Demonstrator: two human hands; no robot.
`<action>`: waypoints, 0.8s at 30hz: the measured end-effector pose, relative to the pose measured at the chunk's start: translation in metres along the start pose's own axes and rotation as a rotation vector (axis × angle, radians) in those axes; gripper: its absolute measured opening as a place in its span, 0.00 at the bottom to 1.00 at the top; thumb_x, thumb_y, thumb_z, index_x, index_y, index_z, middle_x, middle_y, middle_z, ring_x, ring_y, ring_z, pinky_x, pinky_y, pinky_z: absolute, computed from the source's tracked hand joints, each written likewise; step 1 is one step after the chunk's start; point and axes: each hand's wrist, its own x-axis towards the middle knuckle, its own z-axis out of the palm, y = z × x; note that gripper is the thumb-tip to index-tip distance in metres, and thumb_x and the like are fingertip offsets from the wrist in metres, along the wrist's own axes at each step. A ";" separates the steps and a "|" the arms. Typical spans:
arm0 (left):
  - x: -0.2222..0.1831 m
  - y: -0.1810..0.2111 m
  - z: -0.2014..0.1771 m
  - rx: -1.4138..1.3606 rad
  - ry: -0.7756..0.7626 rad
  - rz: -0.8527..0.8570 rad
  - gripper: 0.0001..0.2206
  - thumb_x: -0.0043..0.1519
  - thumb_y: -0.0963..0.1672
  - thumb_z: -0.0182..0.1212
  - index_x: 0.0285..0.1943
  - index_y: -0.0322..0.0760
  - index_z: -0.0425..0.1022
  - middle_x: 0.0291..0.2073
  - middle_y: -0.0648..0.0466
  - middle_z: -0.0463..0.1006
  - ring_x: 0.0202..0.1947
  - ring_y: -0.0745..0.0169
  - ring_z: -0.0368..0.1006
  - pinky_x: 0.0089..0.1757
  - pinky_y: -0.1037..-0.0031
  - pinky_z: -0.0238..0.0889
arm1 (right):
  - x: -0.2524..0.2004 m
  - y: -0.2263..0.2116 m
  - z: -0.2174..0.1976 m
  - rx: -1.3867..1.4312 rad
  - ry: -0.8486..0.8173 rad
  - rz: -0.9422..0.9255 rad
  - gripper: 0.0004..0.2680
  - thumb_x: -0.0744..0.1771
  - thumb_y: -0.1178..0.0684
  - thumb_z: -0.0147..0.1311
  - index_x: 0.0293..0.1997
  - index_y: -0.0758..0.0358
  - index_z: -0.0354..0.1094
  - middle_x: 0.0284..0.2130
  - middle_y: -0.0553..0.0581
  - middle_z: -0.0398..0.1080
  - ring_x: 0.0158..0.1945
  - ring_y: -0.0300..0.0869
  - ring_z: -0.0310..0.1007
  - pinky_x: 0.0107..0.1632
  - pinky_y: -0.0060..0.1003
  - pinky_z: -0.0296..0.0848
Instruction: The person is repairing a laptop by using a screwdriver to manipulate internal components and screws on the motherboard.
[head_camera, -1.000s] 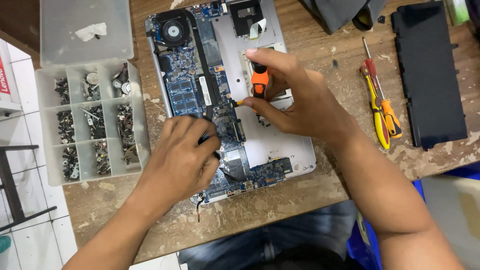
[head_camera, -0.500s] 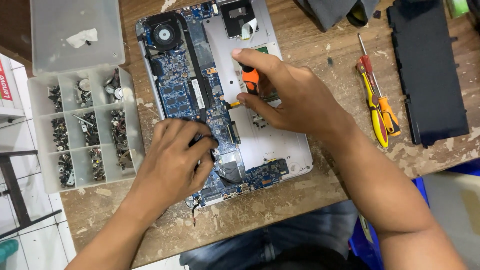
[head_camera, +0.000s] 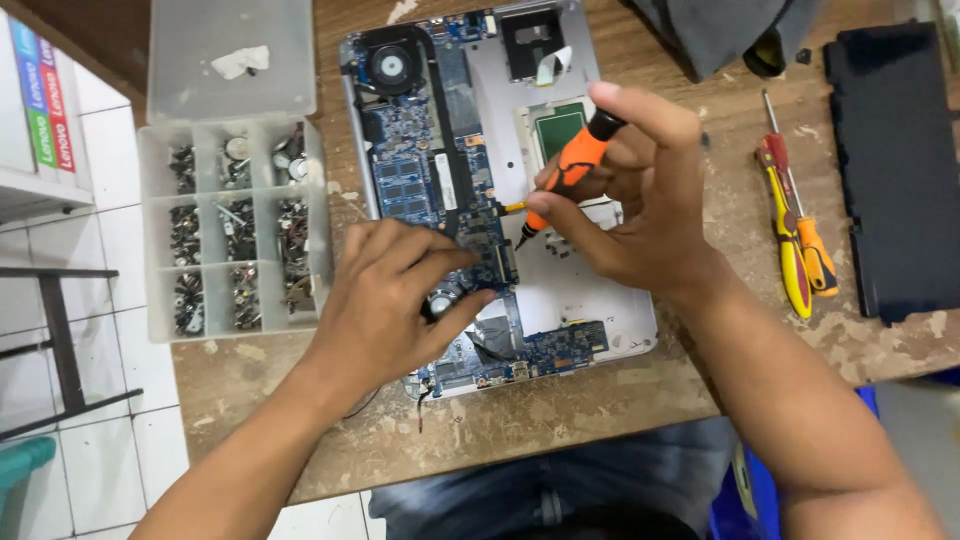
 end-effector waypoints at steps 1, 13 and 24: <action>-0.002 -0.001 0.001 0.012 0.005 -0.011 0.14 0.62 0.50 0.70 0.48 0.38 0.81 0.39 0.56 0.79 0.41 0.55 0.68 0.44 0.62 0.52 | -0.001 -0.001 0.004 0.012 -0.008 -0.009 0.27 0.71 0.69 0.62 0.73 0.61 0.42 0.37 0.66 0.69 0.44 0.48 0.80 0.48 0.35 0.87; -0.004 -0.004 0.003 -0.158 -0.048 -0.128 0.08 0.57 0.48 0.74 0.36 0.43 0.84 0.30 0.61 0.82 0.35 0.58 0.67 0.40 0.64 0.51 | -0.007 -0.007 0.028 0.168 -0.077 -0.075 0.28 0.68 0.70 0.58 0.70 0.56 0.38 0.36 0.77 0.70 0.39 0.56 0.80 0.43 0.41 0.88; -0.005 -0.007 0.007 -0.194 -0.024 -0.109 0.06 0.57 0.46 0.75 0.38 0.44 0.84 0.33 0.62 0.82 0.36 0.60 0.67 0.41 0.66 0.51 | -0.009 -0.003 0.028 0.168 -0.078 -0.087 0.28 0.69 0.70 0.57 0.70 0.57 0.37 0.36 0.76 0.70 0.40 0.56 0.80 0.43 0.40 0.87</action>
